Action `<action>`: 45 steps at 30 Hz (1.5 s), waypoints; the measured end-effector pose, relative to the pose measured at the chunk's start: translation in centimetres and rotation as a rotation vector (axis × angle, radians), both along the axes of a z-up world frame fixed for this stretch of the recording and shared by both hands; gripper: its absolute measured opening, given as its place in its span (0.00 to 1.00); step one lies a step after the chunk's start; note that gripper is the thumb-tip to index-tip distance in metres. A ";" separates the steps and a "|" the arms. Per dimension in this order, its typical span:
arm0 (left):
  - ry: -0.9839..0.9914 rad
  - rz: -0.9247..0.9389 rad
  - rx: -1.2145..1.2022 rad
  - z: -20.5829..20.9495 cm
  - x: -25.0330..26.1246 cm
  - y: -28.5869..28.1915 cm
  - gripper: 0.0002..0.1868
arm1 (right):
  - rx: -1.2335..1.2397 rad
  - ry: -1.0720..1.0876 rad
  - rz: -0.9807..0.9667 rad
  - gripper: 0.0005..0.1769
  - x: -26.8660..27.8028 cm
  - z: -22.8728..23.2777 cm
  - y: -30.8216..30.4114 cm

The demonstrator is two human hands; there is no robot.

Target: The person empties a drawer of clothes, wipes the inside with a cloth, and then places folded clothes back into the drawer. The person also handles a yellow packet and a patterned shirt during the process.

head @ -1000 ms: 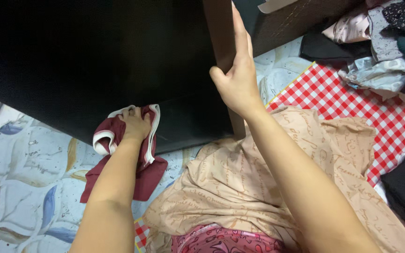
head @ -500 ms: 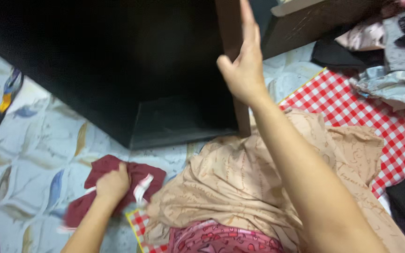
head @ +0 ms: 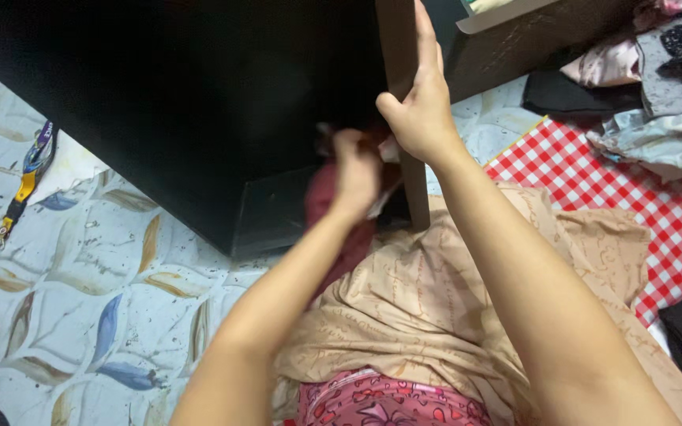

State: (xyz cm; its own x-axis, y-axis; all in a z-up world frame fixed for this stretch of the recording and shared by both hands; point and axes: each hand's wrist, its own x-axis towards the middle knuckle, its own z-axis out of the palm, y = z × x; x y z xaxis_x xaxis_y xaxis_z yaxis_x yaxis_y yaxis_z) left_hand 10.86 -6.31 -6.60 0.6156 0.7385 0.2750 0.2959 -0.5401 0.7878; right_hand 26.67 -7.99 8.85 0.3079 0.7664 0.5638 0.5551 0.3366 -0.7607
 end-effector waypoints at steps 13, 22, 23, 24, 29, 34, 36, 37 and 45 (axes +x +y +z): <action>0.830 -0.217 0.137 -9.0 1.9 6.5 0.25 | -0.012 0.075 0.019 0.57 -0.4 0.4 0.2; 0.726 0.321 0.421 -5.1 -16.1 5.6 0.18 | 0.062 0.018 -0.004 0.56 -0.3 0.2 0.3; 0.739 0.409 0.241 -4.5 -19.8 3.8 0.20 | 0.067 -0.027 -0.023 0.56 -0.2 0.3 0.2; 0.760 0.279 0.333 -3.5 -23.2 2.7 0.20 | 0.004 0.060 -0.015 0.56 -0.2 0.3 0.2; 1.244 0.278 0.141 1.2 -35.7 -6.1 0.22 | 0.049 0.041 0.023 0.56 -0.4 -0.4 -0.2; 0.721 0.682 -0.097 4.8 -38.3 -3.7 0.29 | -0.048 0.088 0.008 0.57 0.0 -0.9 0.5; 0.127 0.696 -0.202 4.4 -36.3 0.5 0.33 | -0.062 0.094 0.025 0.56 0.2 -1.3 0.1; -0.125 0.645 -0.248 3.7 -34.7 2.4 0.36 | -0.054 0.109 0.052 0.54 0.2 -1.7 -0.3; -0.363 1.148 0.146 2.1 -24.4 10.3 0.20 | -0.362 0.182 -0.068 0.60 -0.9 -8.3 -5.5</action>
